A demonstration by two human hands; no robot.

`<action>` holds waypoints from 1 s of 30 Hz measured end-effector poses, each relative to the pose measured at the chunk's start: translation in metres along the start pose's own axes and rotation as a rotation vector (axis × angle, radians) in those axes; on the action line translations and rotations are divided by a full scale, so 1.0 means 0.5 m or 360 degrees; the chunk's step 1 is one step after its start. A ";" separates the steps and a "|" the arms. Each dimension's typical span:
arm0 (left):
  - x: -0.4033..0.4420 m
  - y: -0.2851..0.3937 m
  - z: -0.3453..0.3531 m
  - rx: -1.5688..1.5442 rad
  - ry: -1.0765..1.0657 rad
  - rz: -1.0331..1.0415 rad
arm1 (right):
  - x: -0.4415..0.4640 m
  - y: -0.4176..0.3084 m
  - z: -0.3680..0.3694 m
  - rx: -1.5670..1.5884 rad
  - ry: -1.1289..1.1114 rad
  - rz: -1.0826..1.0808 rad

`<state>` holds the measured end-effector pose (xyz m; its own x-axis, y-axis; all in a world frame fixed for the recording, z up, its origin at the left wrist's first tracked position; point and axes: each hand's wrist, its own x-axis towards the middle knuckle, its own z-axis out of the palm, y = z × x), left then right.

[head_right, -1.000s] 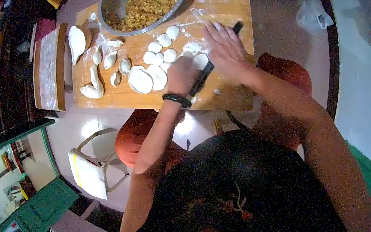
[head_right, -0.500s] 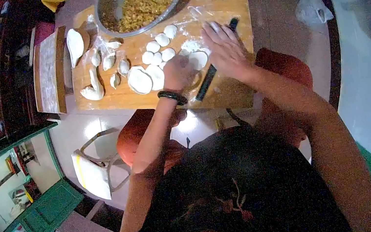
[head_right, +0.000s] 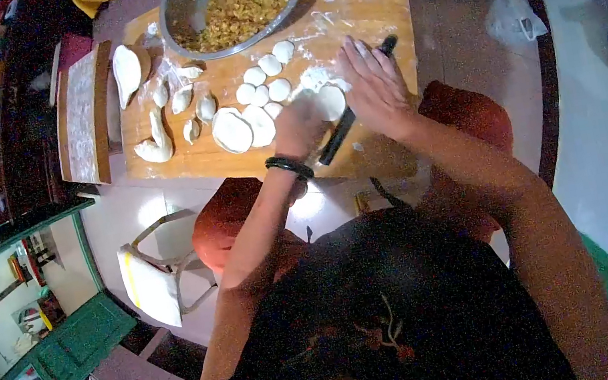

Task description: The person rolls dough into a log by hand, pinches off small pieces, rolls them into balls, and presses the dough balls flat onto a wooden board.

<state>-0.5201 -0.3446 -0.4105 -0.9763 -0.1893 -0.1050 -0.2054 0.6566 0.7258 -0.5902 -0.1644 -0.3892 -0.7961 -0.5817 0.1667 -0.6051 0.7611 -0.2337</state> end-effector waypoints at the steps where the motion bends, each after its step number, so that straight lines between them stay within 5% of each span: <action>1: -0.009 0.013 0.007 0.0061 -0.0035 0.0071 | 0.008 -0.005 -0.002 -0.0002 -0.0022 0.0003; 8: 0.059 0.027 -0.002 0.0513 -0.0102 0.0078 | 0.122 -0.047 0.029 0.0075 0.0151 0.0052; 14: 0.015 0.009 -0.015 -0.0084 0.0241 -0.0124 | -0.010 0.000 -0.015 0.0060 -0.0001 0.0003; 16: 0.003 -0.006 -0.006 0.0224 -0.0128 0.0000 | -0.023 0.002 -0.022 0.0065 -0.0041 0.0007; 24: 0.048 0.041 -0.030 0.0320 -0.0033 -0.0116 | 0.135 -0.051 0.040 0.0024 0.0135 0.0033; 28: 0.033 -0.007 -0.015 0.0124 0.0163 -0.0023 | 0.038 -0.013 0.031 0.0164 0.0109 0.0027; 30: 0.004 0.000 -0.026 -0.0132 0.0157 -0.0268 | -0.015 0.000 -0.005 0.0057 0.0021 0.0000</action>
<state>-0.5213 -0.3542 -0.4018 -0.9163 -0.3647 -0.1654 -0.3548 0.5479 0.7576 -0.5841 -0.1592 -0.3880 -0.7964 -0.5776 0.1790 -0.6044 0.7504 -0.2677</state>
